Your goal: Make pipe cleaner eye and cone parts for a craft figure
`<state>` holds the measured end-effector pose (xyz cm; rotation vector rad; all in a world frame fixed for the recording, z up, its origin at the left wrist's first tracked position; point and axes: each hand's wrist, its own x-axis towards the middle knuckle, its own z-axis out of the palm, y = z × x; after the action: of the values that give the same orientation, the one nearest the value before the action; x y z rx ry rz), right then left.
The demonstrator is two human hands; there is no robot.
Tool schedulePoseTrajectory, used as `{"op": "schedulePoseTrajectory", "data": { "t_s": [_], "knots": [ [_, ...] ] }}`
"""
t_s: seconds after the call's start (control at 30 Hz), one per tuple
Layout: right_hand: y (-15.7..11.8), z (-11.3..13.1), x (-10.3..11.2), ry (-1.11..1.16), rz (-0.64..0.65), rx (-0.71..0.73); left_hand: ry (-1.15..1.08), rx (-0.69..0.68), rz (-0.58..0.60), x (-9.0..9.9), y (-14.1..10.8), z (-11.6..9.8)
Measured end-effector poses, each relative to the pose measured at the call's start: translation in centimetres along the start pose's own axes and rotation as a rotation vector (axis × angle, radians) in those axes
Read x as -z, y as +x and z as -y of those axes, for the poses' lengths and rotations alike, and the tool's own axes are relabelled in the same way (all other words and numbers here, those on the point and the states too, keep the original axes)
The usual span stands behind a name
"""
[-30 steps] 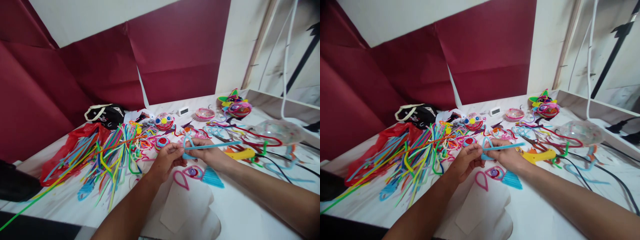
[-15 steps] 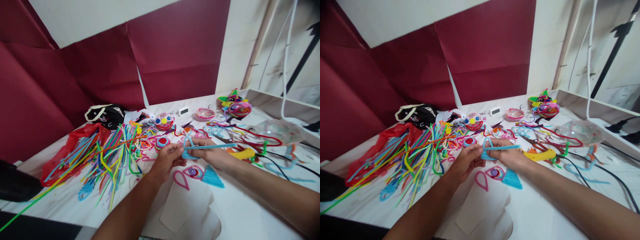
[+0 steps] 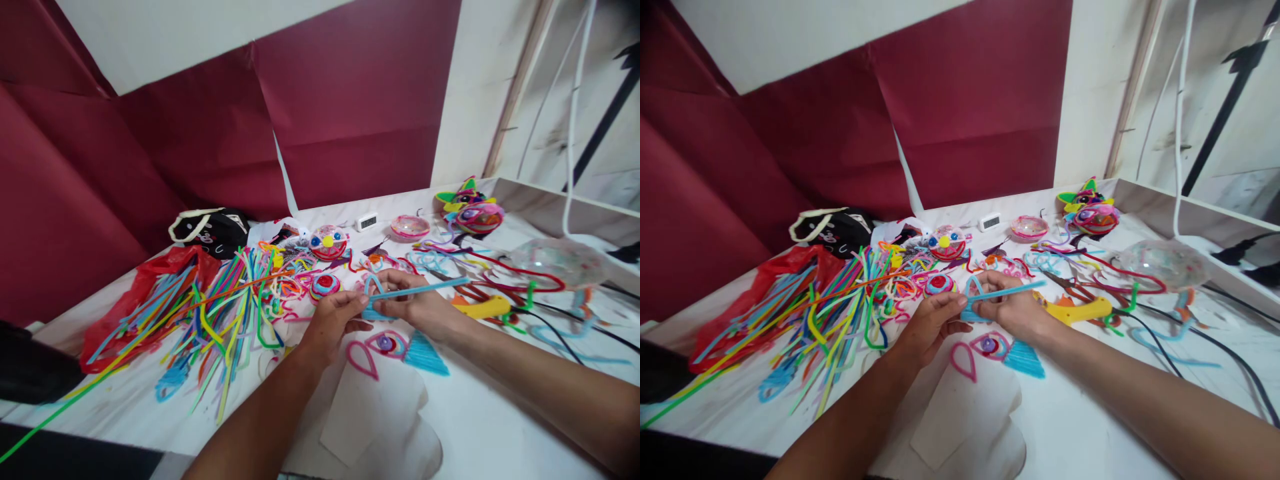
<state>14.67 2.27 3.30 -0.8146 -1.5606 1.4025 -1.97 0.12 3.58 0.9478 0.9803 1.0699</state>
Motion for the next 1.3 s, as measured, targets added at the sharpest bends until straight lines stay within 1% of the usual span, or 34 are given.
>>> {"op": "schedulePoseTrajectory", "data": {
  "t_s": [0.33,0.47,0.67,0.83,1.03,1.13,1.3],
  "knots": [
    [0.0,0.3,-0.2,0.033,0.017,-0.017,-0.003,-0.006,-0.035,0.1,0.0,0.3],
    [0.1,0.5,-0.3,0.046,0.017,-0.024,-0.01,-0.043,-0.063,0.0,0.1,0.6],
    [-0.1,0.4,0.0,0.029,-0.024,-0.044,-0.009,-0.127,-0.112,-0.1,0.1,0.5],
    [-0.1,0.7,0.5,-0.097,-0.065,-0.089,-0.002,-0.162,-0.142,-0.1,0.2,0.1],
    [0.1,1.1,0.2,0.006,-0.108,-0.072,-0.002,-0.162,-0.199,-0.1,0.2,0.2],
    [0.1,1.1,0.2,-0.011,-0.114,-0.071,0.0,-0.14,-0.164,-0.1,0.2,0.1],
    [0.2,0.6,0.3,-0.026,-0.069,-0.063,0.001,-0.1,-0.094,-0.2,0.1,0.2]
  ]
}}
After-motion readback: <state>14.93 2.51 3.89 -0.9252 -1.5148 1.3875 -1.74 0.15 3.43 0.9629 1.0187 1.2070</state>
